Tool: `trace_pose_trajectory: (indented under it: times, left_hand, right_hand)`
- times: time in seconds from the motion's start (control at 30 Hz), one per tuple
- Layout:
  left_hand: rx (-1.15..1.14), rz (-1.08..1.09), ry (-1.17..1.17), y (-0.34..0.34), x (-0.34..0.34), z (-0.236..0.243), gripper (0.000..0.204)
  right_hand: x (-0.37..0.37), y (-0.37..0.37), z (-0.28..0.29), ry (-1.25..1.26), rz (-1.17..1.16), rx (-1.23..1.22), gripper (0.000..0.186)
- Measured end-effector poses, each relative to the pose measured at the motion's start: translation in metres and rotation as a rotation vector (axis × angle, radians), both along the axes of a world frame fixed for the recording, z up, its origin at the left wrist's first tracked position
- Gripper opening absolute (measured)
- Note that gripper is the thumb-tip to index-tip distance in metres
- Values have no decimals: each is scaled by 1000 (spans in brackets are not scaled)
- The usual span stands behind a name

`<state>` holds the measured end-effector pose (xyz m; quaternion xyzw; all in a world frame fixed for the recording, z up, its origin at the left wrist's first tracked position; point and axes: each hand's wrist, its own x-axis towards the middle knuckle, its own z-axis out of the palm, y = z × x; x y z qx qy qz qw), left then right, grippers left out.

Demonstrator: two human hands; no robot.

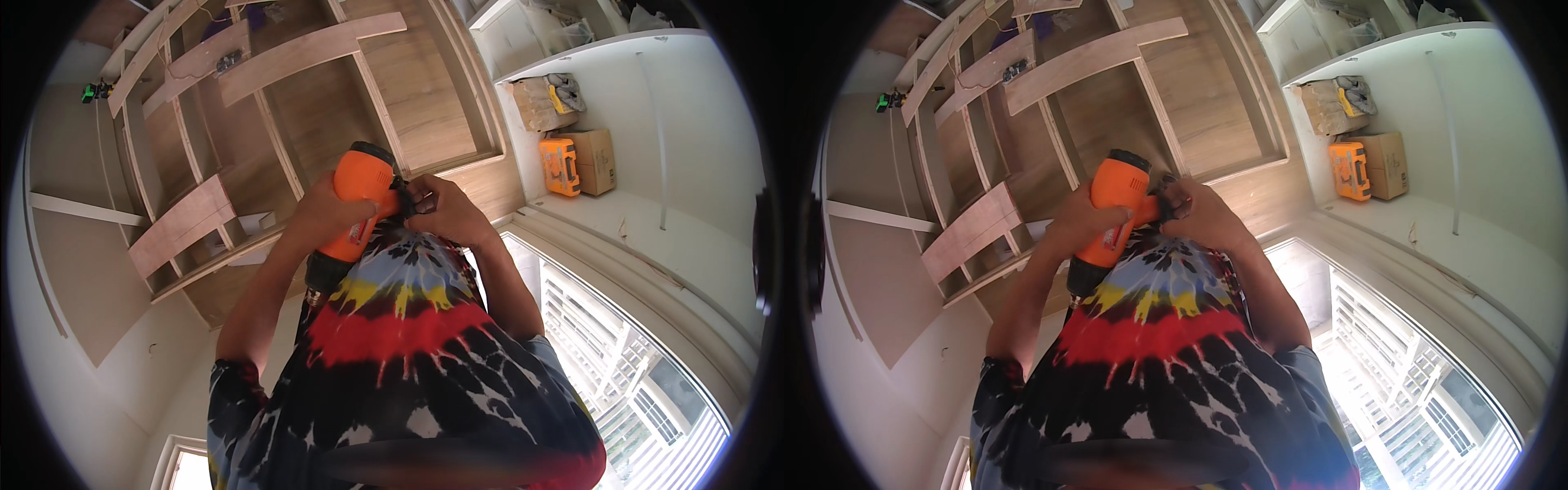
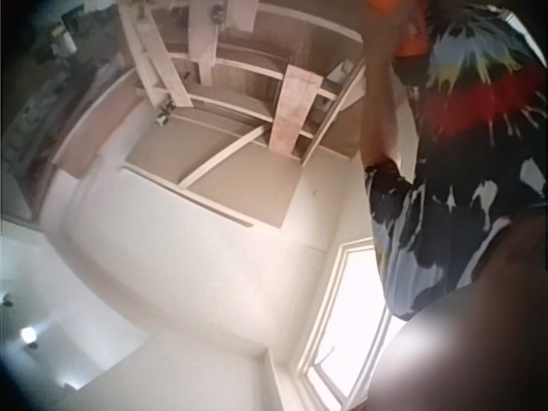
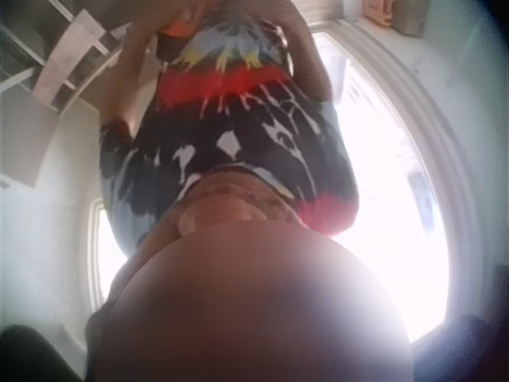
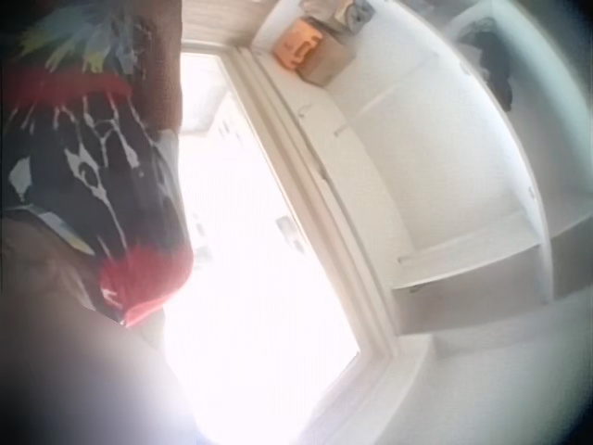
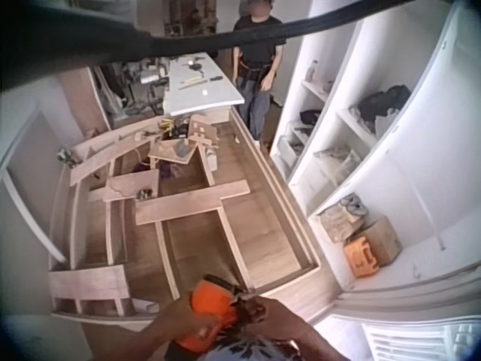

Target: The person uses a heat gun to soften adhesive on a wooden cabinet frame while a coworker presses and trims edge banding. The person moves along the frame, applying heat to different sections as the coworker aligns and secures the banding.

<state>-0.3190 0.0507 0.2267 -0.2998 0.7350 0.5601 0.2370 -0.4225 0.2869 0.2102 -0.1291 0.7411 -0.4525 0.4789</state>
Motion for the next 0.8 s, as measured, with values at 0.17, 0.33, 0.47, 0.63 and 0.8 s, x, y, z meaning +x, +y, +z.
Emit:
trace_pose_trajectory:
  times: [0.17,0.33,0.47,0.63,0.8]
  left_hand:
    - [-90,-46,-26,4,-2,18,84]
    - [-153,-80,-43,7,-1,27,83]
    - [-134,-46,-12,8,2,27,84]
    - [-206,-109,-40,13,0,29,86]
    - [-209,-122,-79,14,-5,29,86]
  right_hand:
    - [17,-10,6,197,22,114,60]
    - [24,-23,18,314,103,199,62]
    - [6,-19,24,157,76,102,59]
    - [-10,-16,15,71,151,221,56]
    - [-7,-19,3,159,226,226,62]
